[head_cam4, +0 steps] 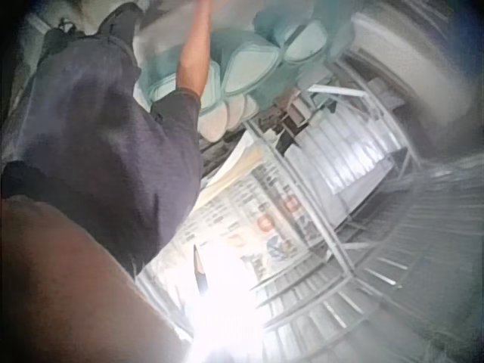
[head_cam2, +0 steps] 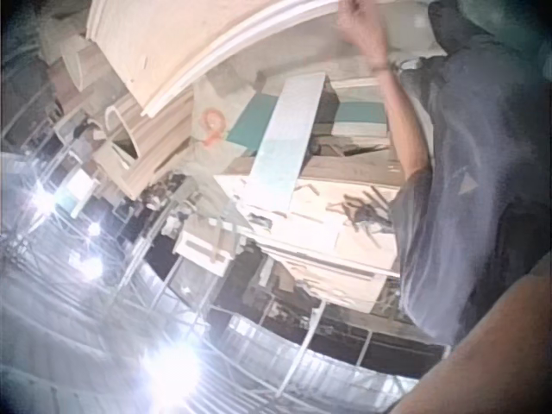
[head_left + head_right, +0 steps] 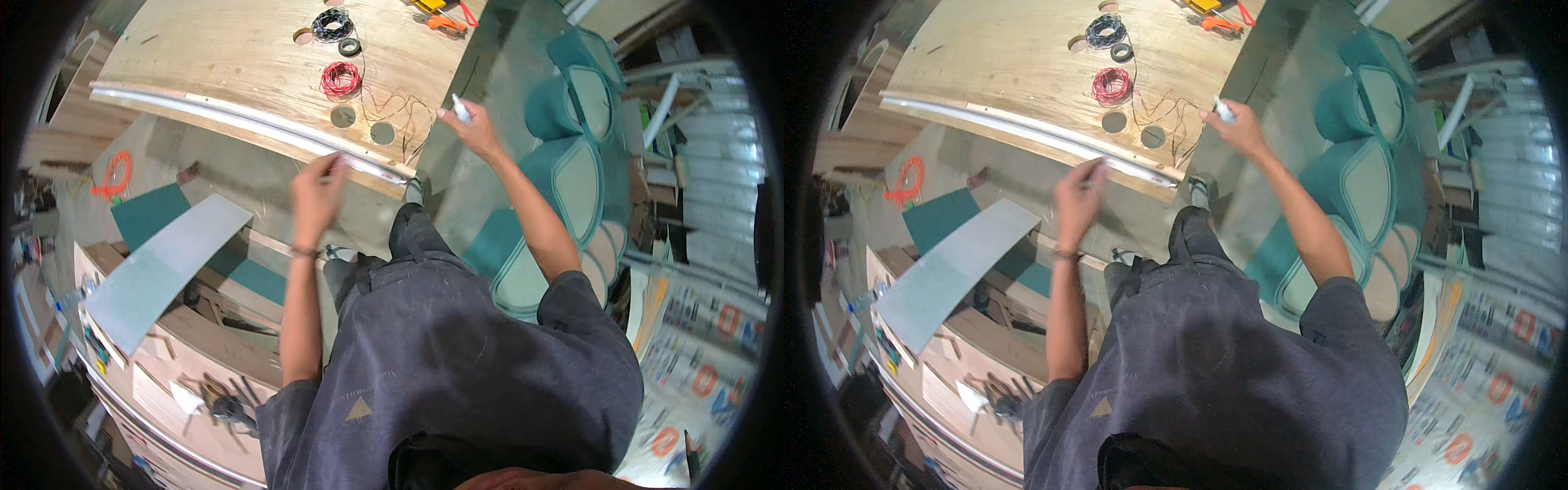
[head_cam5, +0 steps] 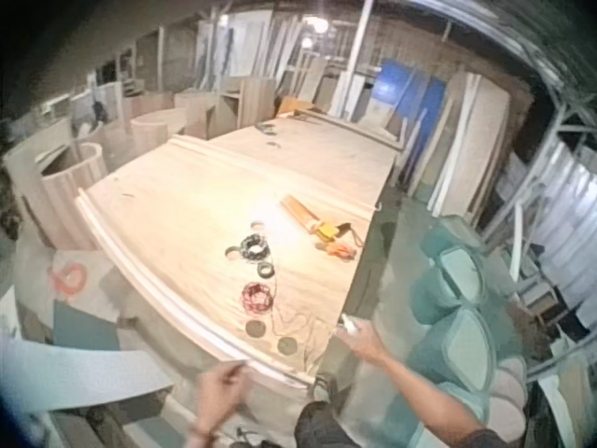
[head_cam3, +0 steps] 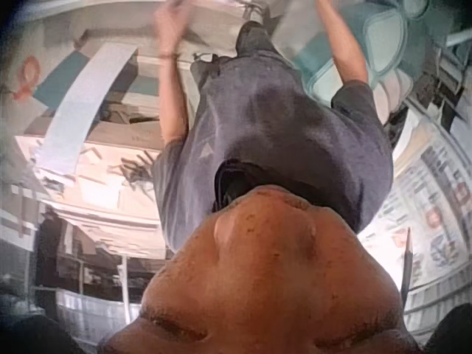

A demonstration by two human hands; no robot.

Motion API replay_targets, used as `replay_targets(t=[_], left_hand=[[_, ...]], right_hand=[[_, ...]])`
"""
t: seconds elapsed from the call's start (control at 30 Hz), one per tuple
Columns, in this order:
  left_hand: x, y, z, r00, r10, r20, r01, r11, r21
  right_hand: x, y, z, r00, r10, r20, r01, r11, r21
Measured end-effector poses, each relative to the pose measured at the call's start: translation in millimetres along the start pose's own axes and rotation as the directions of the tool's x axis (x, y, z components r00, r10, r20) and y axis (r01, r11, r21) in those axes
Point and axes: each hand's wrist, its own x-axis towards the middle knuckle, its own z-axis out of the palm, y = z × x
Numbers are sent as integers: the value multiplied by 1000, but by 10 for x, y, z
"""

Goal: The person applies a sealant using a caulking gun along a strip of material on a wooden surface, then manages coils of wire by checking and separating them.

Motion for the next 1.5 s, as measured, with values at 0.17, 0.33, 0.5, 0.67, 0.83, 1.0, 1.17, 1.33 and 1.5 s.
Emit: replay_targets(t=[0.17, 0.33, 0.5, 0.67, 0.83, 1.0, 1.17, 1.33, 1.5], left_hand=[[329, 410, 1640, 999, 46, -19, -30, 868, 496], [343, 245, 2476, 985, 66, -156, 77, 645, 760], [463, 121, 2726, 974, 28, -226, 186, 478, 859], [355, 107, 2877, 935, 106, -339, 248, 491, 835], [290, 103, 2885, 942, 122, -314, 203, 537, 819], [298, 187, 2883, 914, 71, -399, 248, 682, 689], [325, 211, 2898, 883, 2, -469, 296, 774, 560], [360, 194, 2804, 893, 33, -448, 282, 736, 616], [368, 240, 2906, 884, 42, -466, 322, 666, 673]], right_hand=[[361, 173, 44, 933, -181, 312, 218, 972, -86], [644, 358, -34, 739, -551, 387, 583, 811, 42], [1091, 624, -67, 466, -648, 603, 782, 620, 61], [1360, 840, -156, 277, -669, 690, 868, 482, 118], [1491, 973, -127, 222, -691, 688, 879, 447, 166], [1536, 975, -97, 227, -676, 701, 857, 481, 186], [1615, 941, -45, 177, -647, 741, 866, 460, 195], [1646, 934, -20, 207, -582, 786, 834, 525, 169], [1643, 907, 17, 204, -590, 781, 834, 523, 177]])
